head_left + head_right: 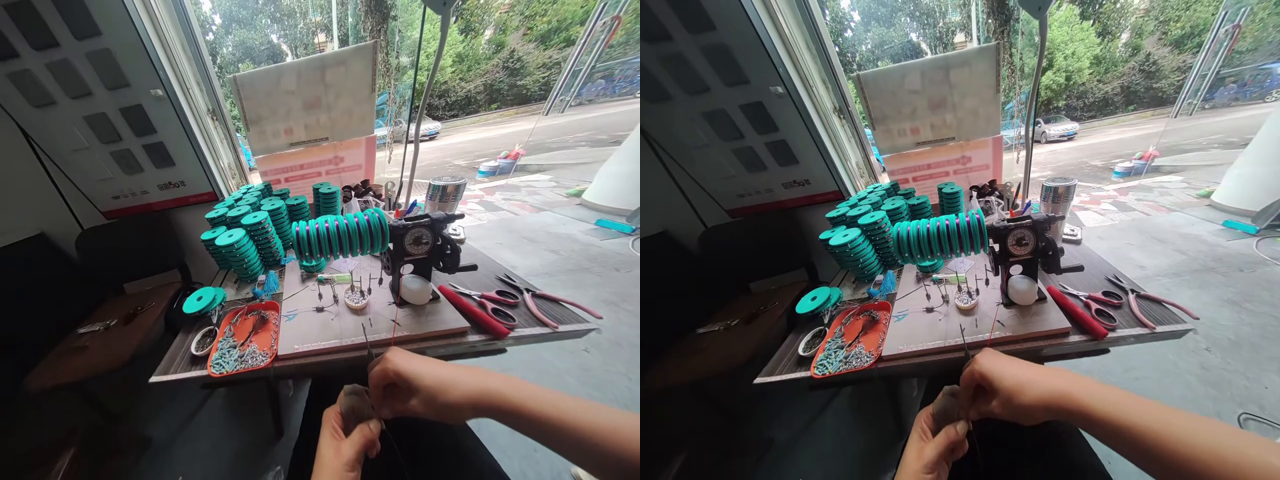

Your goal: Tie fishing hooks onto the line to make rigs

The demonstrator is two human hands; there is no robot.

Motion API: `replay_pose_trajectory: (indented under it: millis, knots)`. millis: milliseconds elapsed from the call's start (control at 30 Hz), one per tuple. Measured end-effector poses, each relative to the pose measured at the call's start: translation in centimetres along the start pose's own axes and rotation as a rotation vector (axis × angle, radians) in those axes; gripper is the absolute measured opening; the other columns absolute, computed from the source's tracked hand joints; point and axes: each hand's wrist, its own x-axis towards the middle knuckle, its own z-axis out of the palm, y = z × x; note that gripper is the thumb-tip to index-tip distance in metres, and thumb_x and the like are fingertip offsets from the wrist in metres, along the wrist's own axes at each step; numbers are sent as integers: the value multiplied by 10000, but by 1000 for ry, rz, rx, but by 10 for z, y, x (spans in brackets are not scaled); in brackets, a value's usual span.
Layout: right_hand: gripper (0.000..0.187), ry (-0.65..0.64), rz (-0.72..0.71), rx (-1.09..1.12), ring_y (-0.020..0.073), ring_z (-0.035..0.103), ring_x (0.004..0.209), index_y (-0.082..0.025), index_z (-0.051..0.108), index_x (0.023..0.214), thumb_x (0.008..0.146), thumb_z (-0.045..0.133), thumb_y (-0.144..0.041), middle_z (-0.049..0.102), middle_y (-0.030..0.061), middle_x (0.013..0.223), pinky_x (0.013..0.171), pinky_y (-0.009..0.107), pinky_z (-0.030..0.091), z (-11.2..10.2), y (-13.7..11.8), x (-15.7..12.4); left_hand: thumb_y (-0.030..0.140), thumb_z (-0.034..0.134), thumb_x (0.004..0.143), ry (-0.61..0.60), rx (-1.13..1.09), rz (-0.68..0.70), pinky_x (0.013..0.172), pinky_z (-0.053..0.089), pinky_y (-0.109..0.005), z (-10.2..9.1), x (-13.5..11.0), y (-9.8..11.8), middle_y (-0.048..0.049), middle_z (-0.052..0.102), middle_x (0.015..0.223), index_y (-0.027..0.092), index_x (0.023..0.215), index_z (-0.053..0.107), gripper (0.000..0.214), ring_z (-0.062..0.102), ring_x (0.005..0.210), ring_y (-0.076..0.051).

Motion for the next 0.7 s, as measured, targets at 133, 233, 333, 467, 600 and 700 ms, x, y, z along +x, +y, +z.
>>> replay_pose_trajectory:
  millis: [133,233,333,467,600,700]
  knots:
    - [123,17,-48,-56,75,489,581,-127,685,748,690,626,-36,538,-25,664,529,152,360,0,-2,-2,179,802,469,118,-250,-286,439,289,-148,4,-4,7,40,487,535,126,623,672,209,372,470,-33]
    - [147,53,-75,-122,85,503,614,-140,670,747,742,579,-25,565,-3,715,572,165,367,4,-6,-7,164,827,405,112,-347,-409,395,262,-123,4,-3,9,30,505,500,99,559,660,237,386,452,-23]
    - [140,69,-139,-331,90,476,556,-148,629,723,801,542,-71,572,2,697,508,187,327,8,-8,-13,158,835,384,28,-422,-472,368,238,-105,3,-1,8,18,543,529,77,563,661,263,372,427,-3]
    - [118,42,-185,-494,102,499,571,-156,600,726,826,548,-123,592,4,702,529,210,330,8,-7,-22,114,788,465,-114,-488,-595,387,261,-90,4,2,8,3,559,589,60,622,667,206,379,437,4]
    - [175,18,-223,-456,102,503,581,-162,608,725,864,502,-152,584,6,675,543,200,340,3,-7,-31,111,758,461,-212,-494,-682,385,262,-98,12,4,9,-26,553,616,28,655,655,235,411,454,-15]
    - [167,18,-237,-360,93,487,569,-159,623,732,857,513,-147,565,1,666,534,178,345,-2,-7,-35,101,737,478,-281,-558,-710,376,239,-97,20,3,7,-26,538,617,25,656,647,213,403,452,-12]
